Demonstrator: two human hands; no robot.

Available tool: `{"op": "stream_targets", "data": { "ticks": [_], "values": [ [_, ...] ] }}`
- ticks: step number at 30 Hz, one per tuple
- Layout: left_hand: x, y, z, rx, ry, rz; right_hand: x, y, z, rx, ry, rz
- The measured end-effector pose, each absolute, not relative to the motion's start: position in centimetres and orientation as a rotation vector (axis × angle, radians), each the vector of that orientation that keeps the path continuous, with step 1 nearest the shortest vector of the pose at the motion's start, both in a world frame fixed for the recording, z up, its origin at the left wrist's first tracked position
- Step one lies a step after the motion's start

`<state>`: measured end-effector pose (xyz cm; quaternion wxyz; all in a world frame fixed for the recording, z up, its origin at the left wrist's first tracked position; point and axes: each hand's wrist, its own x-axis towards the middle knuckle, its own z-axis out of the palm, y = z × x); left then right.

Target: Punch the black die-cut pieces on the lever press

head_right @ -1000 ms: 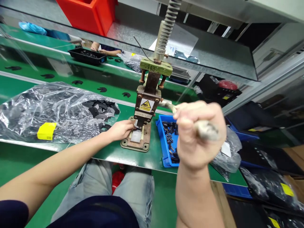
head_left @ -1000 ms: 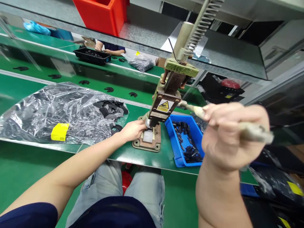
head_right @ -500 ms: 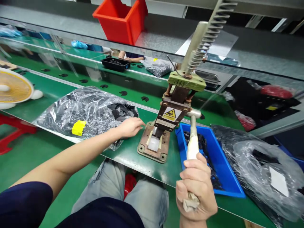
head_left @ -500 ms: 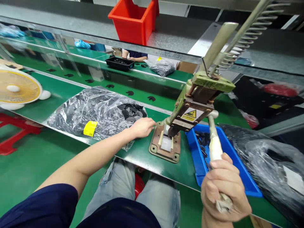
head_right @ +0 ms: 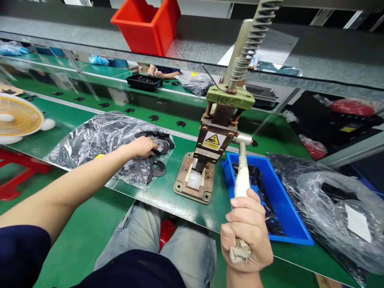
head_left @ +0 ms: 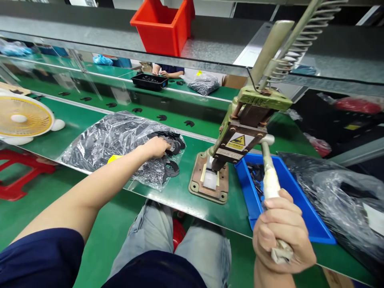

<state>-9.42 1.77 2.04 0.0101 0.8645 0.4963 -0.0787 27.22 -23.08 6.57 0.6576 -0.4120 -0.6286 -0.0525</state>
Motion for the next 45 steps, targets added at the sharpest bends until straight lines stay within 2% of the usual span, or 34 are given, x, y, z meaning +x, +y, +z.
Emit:
{"op": "stream_targets", "data": {
  "ticks": [8,13,17,22,45],
  "values": [
    [-7.6,0.1,5.2,2.348,1.396,0.328,27.3,-22.9,6.4,-0.894,-1.421,-0.127],
    [-3.5,-2.4,2.8,1.878,1.215,0.514,27.3,-23.0,6.4,-0.892,-1.448,-0.128],
    [0.1,-3.8,0.3,1.491,1.054,0.515,27.0,-23.2,6.4,-0.88,-1.459,-0.117],
    [3.7,-4.3,-0.4,1.283,0.959,0.511,26.9,-23.3,6.3,-0.854,-1.459,-0.111],
    [9.1,-2.5,1.9,1.446,1.228,0.126,26.9,-22.5,6.1,-0.764,-1.44,-0.171]
  ]
}}
